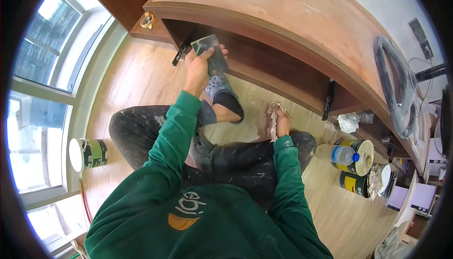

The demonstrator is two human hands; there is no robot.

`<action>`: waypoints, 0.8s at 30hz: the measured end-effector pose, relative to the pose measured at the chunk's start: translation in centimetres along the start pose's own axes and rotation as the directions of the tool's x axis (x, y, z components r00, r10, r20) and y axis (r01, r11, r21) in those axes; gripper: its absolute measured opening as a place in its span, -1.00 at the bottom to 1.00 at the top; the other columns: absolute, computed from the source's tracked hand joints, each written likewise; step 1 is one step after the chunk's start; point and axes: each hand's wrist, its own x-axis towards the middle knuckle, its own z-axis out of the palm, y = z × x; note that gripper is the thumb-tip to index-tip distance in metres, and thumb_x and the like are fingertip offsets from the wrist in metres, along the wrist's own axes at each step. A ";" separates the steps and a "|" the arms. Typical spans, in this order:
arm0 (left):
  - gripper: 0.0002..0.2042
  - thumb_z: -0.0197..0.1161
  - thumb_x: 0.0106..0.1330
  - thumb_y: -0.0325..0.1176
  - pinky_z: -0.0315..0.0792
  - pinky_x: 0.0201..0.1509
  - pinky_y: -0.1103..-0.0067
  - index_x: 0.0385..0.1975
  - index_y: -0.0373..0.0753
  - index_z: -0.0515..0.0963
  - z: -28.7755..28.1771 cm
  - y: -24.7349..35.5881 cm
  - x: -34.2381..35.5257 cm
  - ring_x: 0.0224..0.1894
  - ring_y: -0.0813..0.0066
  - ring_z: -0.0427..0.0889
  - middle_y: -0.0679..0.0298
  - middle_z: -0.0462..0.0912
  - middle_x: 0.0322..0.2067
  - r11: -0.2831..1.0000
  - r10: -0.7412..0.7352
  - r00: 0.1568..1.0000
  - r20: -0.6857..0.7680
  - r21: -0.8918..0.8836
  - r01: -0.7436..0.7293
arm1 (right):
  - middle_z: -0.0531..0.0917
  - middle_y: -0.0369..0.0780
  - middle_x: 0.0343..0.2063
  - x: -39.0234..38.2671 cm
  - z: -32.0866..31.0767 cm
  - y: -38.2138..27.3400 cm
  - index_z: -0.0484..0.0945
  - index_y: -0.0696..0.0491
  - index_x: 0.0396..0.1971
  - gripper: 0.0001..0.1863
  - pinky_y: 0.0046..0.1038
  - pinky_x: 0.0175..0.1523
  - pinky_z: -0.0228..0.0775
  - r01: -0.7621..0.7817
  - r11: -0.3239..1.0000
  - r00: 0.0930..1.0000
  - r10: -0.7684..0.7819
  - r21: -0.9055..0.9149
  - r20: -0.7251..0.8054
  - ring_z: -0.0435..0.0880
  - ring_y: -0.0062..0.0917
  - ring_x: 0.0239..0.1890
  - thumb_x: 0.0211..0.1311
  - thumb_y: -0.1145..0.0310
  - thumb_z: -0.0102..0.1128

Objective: The person sits on the floor and wipes a curved wooden cabinet with a cloth. They then use a sanding block to smooth the edges and a utility knife to scrape the surface.

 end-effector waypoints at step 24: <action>-0.66 0.46 0.06 -0.18 0.44 -0.54 0.61 -0.41 -0.36 0.57 0.3 -3.1 3.5 -0.61 0.49 0.59 0.20 0.59 -0.58 0.995 0.005 0.943 -0.333 0.094 0.028 | 0.67 -0.20 -0.43 0.6 13.7 -14.5 0.56 0.19 -0.21 -0.72 -0.56 -0.31 0.44 0.550 0.632 0.833 -0.457 0.546 -0.311 0.60 -0.60 -0.42 0.28 0.26 0.23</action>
